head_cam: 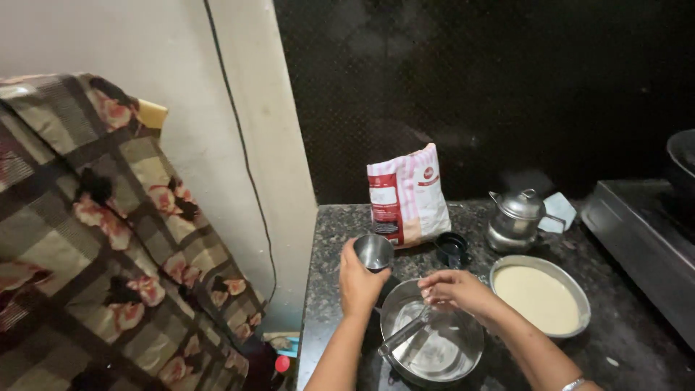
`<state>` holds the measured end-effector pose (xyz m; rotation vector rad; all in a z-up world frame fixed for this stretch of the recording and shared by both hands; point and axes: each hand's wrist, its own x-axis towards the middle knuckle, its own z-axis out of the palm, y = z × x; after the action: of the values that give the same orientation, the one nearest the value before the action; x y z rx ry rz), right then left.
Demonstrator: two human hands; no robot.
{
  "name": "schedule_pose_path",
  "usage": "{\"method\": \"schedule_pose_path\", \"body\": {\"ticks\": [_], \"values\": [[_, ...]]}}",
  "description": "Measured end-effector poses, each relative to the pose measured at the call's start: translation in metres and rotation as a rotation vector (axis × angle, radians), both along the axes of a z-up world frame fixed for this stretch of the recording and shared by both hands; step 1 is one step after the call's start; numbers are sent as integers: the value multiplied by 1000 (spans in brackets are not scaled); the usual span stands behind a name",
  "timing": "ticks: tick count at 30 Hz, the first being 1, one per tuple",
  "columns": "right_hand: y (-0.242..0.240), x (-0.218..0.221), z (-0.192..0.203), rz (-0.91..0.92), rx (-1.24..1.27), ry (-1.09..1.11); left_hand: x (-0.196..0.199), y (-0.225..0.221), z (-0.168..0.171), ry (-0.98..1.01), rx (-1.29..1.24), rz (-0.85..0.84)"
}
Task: The person pours batter from a bowl into a pan, whisks the remaining mixture, and scrapes it into the pan. They then wash their hands in the bowl, wipe the counter with a knife, and tap the pan on the surface.
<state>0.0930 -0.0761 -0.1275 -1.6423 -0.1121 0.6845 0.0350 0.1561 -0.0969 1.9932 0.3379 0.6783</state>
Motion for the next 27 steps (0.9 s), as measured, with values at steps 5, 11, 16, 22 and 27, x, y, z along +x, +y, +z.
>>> {"method": "schedule_pose_path", "body": {"ticks": [5,11,16,22,27], "values": [[2,2,-20,-100,120,94,-22,2,25,-151,186,-211],[10,1,-42,-143,154,165,-36,5,53,-329,450,-387],[1,23,-109,-95,88,-46,-41,1,62,-388,566,-454],[16,-1,-82,-264,44,-47,-49,-10,69,-409,636,-498],[20,-6,-74,-243,188,-53,-53,-20,76,-400,617,-554]]}}
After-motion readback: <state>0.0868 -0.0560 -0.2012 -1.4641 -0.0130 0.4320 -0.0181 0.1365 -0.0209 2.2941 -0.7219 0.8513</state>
